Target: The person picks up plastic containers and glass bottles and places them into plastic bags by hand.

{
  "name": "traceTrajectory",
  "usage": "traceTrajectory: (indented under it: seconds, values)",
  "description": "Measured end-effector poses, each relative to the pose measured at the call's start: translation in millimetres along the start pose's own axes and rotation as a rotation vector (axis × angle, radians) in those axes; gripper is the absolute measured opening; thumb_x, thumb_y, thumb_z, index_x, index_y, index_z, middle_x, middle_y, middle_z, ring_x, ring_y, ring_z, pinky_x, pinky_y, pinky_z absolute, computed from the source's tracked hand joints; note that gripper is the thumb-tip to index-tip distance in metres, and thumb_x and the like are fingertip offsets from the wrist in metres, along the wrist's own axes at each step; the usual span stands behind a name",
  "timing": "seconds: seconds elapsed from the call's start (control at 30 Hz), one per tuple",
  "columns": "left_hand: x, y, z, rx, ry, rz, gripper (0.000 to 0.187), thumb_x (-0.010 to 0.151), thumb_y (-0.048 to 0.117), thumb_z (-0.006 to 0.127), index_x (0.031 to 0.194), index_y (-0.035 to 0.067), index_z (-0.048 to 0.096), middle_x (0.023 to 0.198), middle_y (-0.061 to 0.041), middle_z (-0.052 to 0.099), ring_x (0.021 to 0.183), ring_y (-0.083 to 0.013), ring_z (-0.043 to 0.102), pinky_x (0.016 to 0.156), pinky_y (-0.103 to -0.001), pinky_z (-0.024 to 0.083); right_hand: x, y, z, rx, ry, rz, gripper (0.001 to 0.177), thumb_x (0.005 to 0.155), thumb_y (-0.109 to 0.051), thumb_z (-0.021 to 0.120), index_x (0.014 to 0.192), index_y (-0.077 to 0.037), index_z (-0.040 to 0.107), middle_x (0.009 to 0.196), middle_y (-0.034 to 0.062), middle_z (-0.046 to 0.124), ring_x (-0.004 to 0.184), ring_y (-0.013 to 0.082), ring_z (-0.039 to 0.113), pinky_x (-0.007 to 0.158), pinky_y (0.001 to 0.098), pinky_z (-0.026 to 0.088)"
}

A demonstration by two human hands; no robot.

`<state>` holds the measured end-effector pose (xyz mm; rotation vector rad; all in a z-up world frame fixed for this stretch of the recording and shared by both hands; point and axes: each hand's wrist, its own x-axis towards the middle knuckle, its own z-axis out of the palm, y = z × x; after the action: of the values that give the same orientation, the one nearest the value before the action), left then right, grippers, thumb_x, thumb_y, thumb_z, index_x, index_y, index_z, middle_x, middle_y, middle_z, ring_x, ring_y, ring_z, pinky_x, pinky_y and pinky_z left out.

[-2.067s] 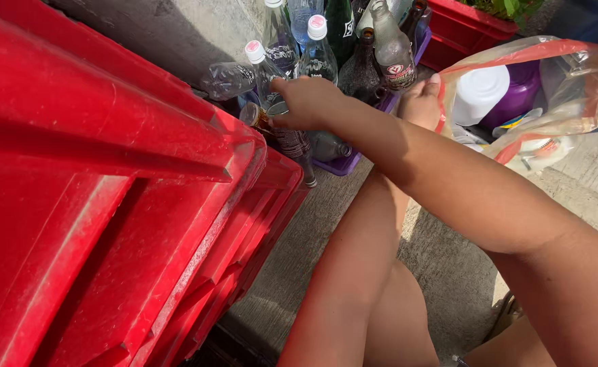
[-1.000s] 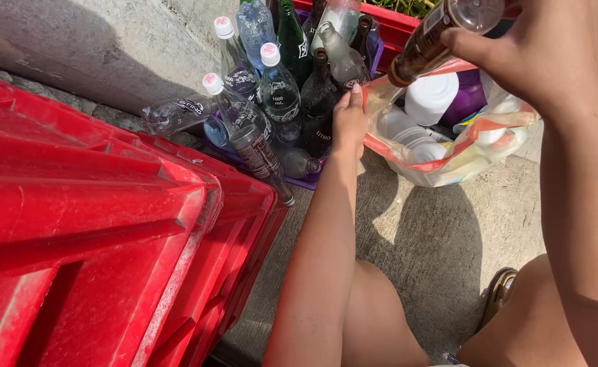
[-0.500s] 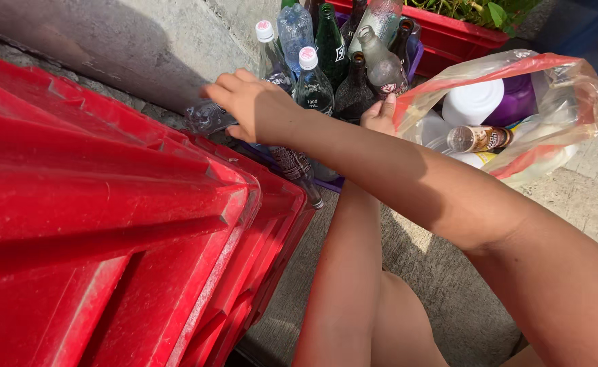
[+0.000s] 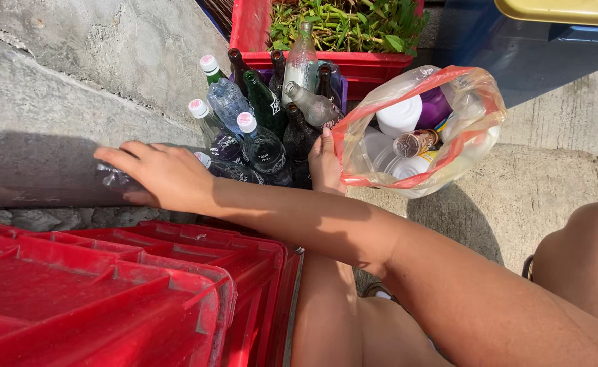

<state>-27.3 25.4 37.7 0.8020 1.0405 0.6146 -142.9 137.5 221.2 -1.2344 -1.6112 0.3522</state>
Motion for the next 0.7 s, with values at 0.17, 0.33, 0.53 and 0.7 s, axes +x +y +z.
traceTrajectory:
  seconds: [0.17, 0.33, 0.53, 0.7]
  values:
    - [19.1, -18.8, 14.8, -0.184, -0.015, 0.052, 0.038, 0.11, 0.037, 0.052, 0.113, 0.003, 0.069, 0.092, 0.001, 0.067, 0.081, -0.0086, 0.059, 0.074, -0.025, 0.049, -44.2, 16.1, -211.0, -0.027, 0.254, 0.019, 0.057, 0.098, -0.029, 0.087, 0.14, -0.011, 0.052, 0.125, 0.008, 0.069, 0.106, 0.0203, 0.071, 0.094, 0.0325, 0.059]
    - [11.5, -4.4, 25.9, -0.24, 0.022, 0.158, 0.038, 0.11, 0.032, 0.047, 0.118, -0.002, 0.064, 0.105, -0.006, 0.069, 0.091, -0.014, 0.064, 0.081, -0.03, 0.053, -150.9, 15.1, -365.6, 0.21, 0.658, 0.329, 0.028, 0.108, -0.007, 0.072, 0.13, -0.003, 0.055, 0.109, 0.0045, 0.068, 0.094, 0.011, 0.063, 0.09, 0.025, 0.051]
    - [-13.8, 9.8, 54.5, -0.203, 0.013, 0.251, 0.044, 0.112, 0.033, 0.045, 0.12, -0.007, 0.063, 0.107, -0.011, 0.07, 0.091, -0.0163, 0.066, 0.083, -0.031, 0.055, -224.8, 87.2, -317.1, -0.188, 0.557, 0.366, 0.061, 0.093, -0.006, 0.087, 0.142, -0.003, 0.051, 0.132, 0.0131, 0.063, 0.118, 0.0222, 0.066, 0.1, 0.0326, 0.056]
    - [-18.5, 10.7, 66.5, -0.192, -0.003, 0.263, 0.041, 0.11, 0.032, 0.044, 0.12, -0.003, 0.064, 0.105, -0.007, 0.07, 0.09, -0.0135, 0.064, 0.081, -0.03, 0.054, -245.3, 130.9, -270.3, -0.228, 0.253, 0.428, 0.07, 0.08, -0.015, 0.093, 0.137, -0.012, 0.053, 0.139, 0.0136, 0.059, 0.13, 0.0398, 0.058, 0.109, 0.048, 0.05]
